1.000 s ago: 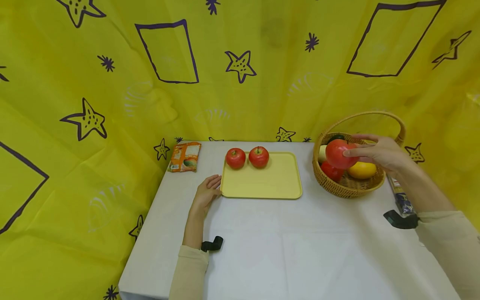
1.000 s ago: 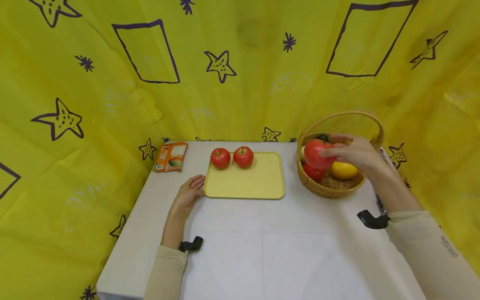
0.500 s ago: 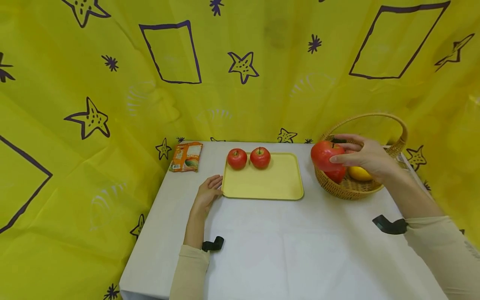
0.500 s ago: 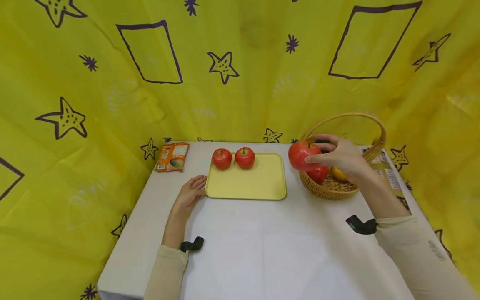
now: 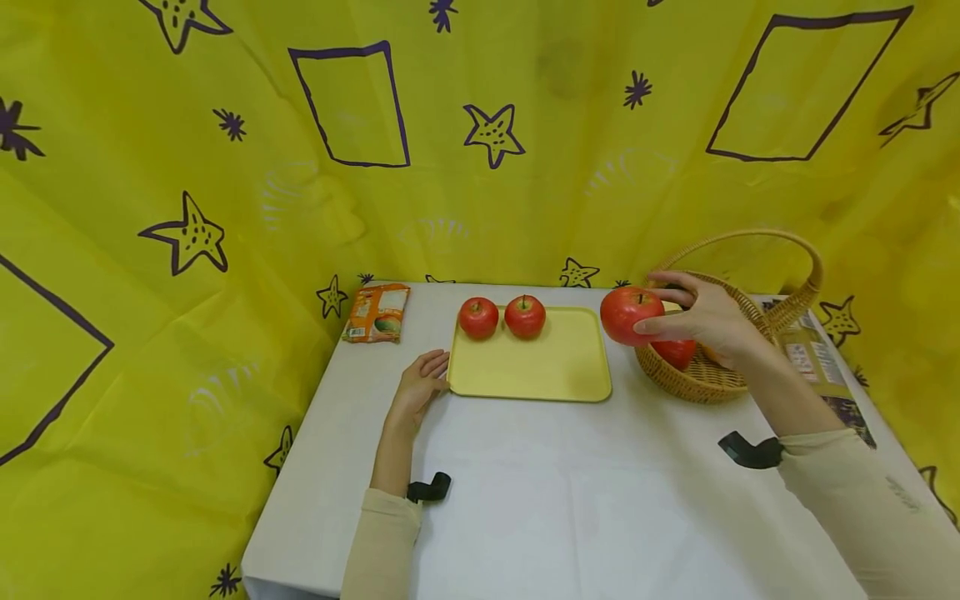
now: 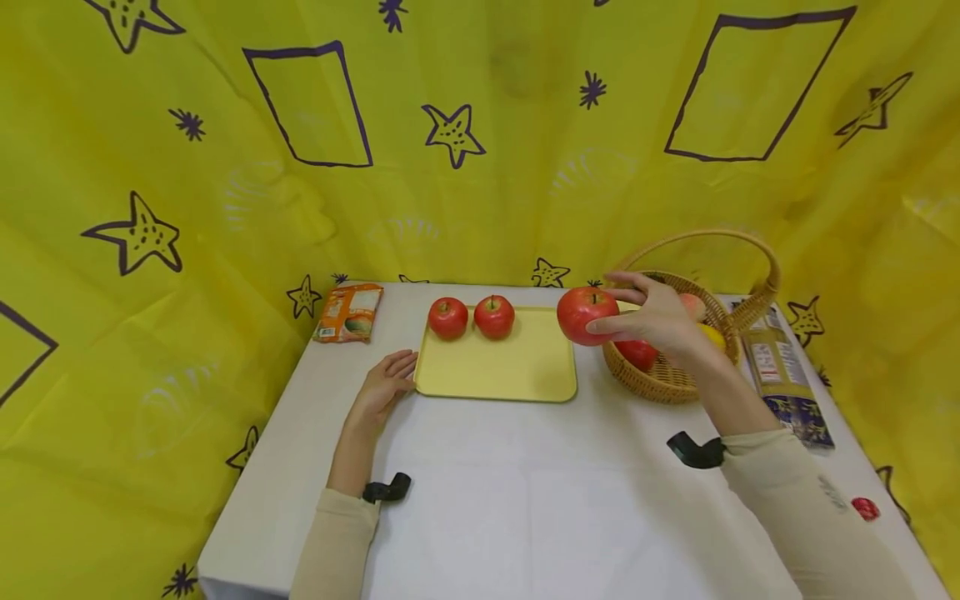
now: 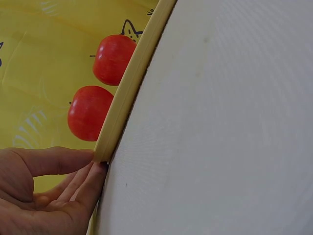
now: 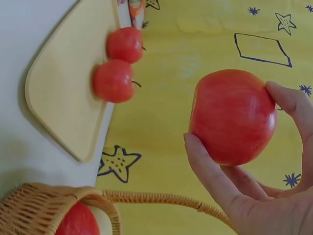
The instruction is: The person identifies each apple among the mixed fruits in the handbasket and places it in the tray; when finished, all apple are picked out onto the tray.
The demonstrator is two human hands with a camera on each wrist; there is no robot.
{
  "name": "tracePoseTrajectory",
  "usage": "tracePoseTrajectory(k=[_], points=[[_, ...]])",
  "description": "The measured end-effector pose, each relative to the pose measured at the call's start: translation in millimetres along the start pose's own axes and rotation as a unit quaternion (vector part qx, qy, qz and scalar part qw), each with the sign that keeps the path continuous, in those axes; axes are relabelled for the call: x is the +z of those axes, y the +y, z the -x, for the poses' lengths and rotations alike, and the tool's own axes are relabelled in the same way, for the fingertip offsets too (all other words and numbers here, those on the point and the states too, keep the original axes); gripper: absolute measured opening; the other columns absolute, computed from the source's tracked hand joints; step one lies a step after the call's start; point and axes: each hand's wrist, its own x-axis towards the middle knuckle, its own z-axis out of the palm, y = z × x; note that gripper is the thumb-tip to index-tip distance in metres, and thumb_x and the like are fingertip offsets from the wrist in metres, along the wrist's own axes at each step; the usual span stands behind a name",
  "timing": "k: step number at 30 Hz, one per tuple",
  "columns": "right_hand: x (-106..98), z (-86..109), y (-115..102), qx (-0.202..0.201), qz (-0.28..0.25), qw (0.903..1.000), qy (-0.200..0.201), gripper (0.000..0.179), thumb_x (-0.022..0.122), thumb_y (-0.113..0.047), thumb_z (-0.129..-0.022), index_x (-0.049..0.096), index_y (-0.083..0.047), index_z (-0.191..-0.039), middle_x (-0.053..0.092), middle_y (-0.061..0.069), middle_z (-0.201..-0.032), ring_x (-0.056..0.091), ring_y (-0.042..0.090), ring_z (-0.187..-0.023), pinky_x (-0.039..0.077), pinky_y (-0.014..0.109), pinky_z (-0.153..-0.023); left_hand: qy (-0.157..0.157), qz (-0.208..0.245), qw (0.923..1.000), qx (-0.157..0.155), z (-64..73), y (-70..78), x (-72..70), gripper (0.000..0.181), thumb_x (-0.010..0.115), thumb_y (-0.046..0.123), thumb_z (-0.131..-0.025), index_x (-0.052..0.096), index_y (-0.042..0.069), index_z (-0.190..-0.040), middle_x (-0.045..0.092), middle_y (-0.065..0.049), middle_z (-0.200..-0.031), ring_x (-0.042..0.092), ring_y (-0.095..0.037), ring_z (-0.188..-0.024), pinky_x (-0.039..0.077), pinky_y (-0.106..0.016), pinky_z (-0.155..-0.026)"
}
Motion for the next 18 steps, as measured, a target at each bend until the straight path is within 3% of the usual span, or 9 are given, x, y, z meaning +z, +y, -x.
tracePoseTrajectory(k=[5,11,18], points=[[12,-8.7,-1,0.001,-0.006,1.0000,-0.005,0.092,0.086,-0.025,-0.087,0.034,-0.019,-0.163,0.046,0.016,-0.160,0.050,0.035,-0.137,0.055,0.028,-0.089,-0.003,-0.001,1.0000,0.003,-0.8,-0.2,-0.3,0.073,0.054,-0.027,-0.084,0.042,-0.005,-0.153,0.049,-0.022,-0.156,0.045,-0.032,-0.147,0.050,-0.031,-0.104],[28,-17.8,-3,-0.012,-0.031,0.9995,-0.001,0.089,0.087,-0.023,-0.086,0.039,-0.018,-0.161,0.050,0.014,-0.158,0.046,0.035,-0.142,0.047,0.049,-0.107,-0.001,0.005,1.0000,0.006,-2.5,-0.7,-0.2,0.074,0.053,-0.028,-0.083,0.044,-0.004,-0.152,0.050,-0.022,-0.155,0.046,-0.031,-0.147,0.052,-0.026,-0.097],[48,-31.7,0,-0.023,-0.057,0.9981,-0.007,0.090,0.089,-0.022,-0.084,0.041,-0.016,-0.159,0.052,0.016,-0.155,0.057,0.032,-0.132,0.056,0.025,-0.092,0.003,0.005,0.9999,0.009,-1.5,-1.6,-0.2,0.073,0.053,-0.028,-0.083,0.045,-0.004,-0.151,0.051,-0.022,-0.154,0.047,-0.031,-0.146,0.053,-0.023,-0.093]])
